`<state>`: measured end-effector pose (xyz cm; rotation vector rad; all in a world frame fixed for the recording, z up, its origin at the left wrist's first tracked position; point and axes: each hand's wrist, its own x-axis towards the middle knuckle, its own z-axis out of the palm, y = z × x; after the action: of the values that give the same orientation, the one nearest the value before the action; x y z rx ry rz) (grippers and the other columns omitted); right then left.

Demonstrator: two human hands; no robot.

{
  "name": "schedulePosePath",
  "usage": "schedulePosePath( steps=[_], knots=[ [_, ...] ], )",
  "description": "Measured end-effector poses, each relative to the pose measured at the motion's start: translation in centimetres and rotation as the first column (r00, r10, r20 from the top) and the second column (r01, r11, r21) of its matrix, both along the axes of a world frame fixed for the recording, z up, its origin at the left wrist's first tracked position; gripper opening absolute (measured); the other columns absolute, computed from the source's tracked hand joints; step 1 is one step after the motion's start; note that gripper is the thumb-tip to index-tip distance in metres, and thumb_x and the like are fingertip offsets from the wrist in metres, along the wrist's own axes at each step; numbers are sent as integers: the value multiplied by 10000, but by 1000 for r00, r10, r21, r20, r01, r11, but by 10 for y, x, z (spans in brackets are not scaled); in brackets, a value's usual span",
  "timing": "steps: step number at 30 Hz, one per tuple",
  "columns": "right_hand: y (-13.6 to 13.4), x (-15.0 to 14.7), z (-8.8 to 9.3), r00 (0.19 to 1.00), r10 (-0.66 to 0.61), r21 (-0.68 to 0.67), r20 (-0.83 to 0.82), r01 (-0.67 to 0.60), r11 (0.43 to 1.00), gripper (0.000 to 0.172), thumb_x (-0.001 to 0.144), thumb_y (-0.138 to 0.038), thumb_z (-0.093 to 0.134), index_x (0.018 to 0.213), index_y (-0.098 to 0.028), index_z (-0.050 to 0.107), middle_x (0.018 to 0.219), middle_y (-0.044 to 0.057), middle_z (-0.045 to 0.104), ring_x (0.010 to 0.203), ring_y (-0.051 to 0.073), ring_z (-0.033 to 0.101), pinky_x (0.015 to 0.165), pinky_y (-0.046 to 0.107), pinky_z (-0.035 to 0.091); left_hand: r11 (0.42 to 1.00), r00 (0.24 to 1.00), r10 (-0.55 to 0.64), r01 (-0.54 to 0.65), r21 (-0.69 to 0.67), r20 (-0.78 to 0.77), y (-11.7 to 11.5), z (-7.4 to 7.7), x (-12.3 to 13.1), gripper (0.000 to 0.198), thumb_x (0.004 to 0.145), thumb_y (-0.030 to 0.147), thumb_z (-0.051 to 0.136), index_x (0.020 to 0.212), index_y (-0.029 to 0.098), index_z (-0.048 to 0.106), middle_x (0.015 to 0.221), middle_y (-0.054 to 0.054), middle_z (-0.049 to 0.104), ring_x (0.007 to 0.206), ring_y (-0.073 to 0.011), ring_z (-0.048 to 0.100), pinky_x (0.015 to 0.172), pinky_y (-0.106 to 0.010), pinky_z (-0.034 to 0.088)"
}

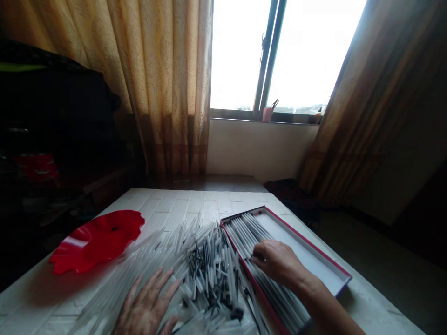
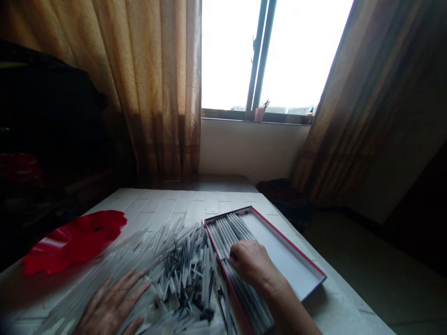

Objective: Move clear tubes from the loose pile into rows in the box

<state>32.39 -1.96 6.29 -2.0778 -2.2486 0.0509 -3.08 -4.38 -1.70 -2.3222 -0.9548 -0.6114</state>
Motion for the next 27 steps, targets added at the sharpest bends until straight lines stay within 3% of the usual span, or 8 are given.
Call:
schedulePosePath(
  steps=[4, 8, 13, 19, 22, 24, 27],
  knots=[
    [-8, -5, -5, 1000, -18, -58, 0, 18, 998, 193, 826, -225, 630, 692, -222, 769, 796, 111, 790, 805, 282, 732, 610, 295, 387, 999, 995, -51, 50, 13, 81, 15, 23, 20, 422, 919, 325, 554, 1338, 282, 579, 1320, 1, 689, 1208, -215, 636, 1118, -349, 362],
    [-15, -9, -9, 998, -56, -92, -9, 55, 994, 203, 823, -188, 578, 751, -201, 767, 860, 134, 795, 841, 294, 733, 613, 308, 367, 997, 975, -74, 79, -12, 211, 37, 25, 29, 380, 957, 252, 495, 1331, 276, 558, 1294, -9, 699, 1253, -210, 609, 1173, -393, 290],
    [-13, -9, -15, 991, -126, -128, -48, 119, 985, 191, 808, -201, 565, 778, -191, 753, 867, 129, 788, 814, 283, 720, 578, 303, 318, 999, 923, -36, 32, 16, 383, 52, 21, 10, 308, 976, 257, 483, 1266, 230, 582, 1186, -56, 735, 1138, -233, 672, 1092, -416, 408],
    [-12, -5, -22, 987, -133, -142, -87, 120, 983, 222, 860, -233, 516, 749, -197, 705, 825, 104, 766, 778, 260, 690, 588, 304, 322, 998, 889, 35, -56, 33, 456, 52, 24, -11, 300, 1018, 349, 439, 1230, 203, 593, 1124, -92, 735, 1068, -253, 692, 987, -406, 507],
    [-14, 3, -12, 983, -122, -112, -134, 108, 988, 227, 877, -247, 489, 749, -218, 675, 806, 78, 753, 756, 243, 677, 614, 308, 362, 999, 873, 41, -52, 8, 486, 52, 26, -10, 297, 1021, 367, 439, 1222, 220, 600, 1113, -72, 739, 1048, -232, 705, 963, -371, 532],
    [-15, 6, 1, 965, -82, -47, -250, 72, 996, 229, 877, -315, 487, 750, -233, 659, 759, 57, 733, 709, 231, 657, 612, 309, 391, 1000, 864, 26, -30, 0, 503, 50, 26, -6, 289, 1017, 365, 447, 1219, 231, 604, 1111, -60, 740, 1044, -220, 707, 951, -351, 541],
    [-14, -6, 20, 857, 35, 70, -514, 0, 998, 271, 863, -417, 476, 721, -236, 618, 657, 26, 651, 617, 196, 587, 563, 293, 414, 999, 856, 7, 16, -39, 517, 44, 23, -1, 265, 1010, 352, 468, 1214, 253, 605, 1115, -37, 741, 1061, -200, 700, 954, -320, 537]
  ],
)
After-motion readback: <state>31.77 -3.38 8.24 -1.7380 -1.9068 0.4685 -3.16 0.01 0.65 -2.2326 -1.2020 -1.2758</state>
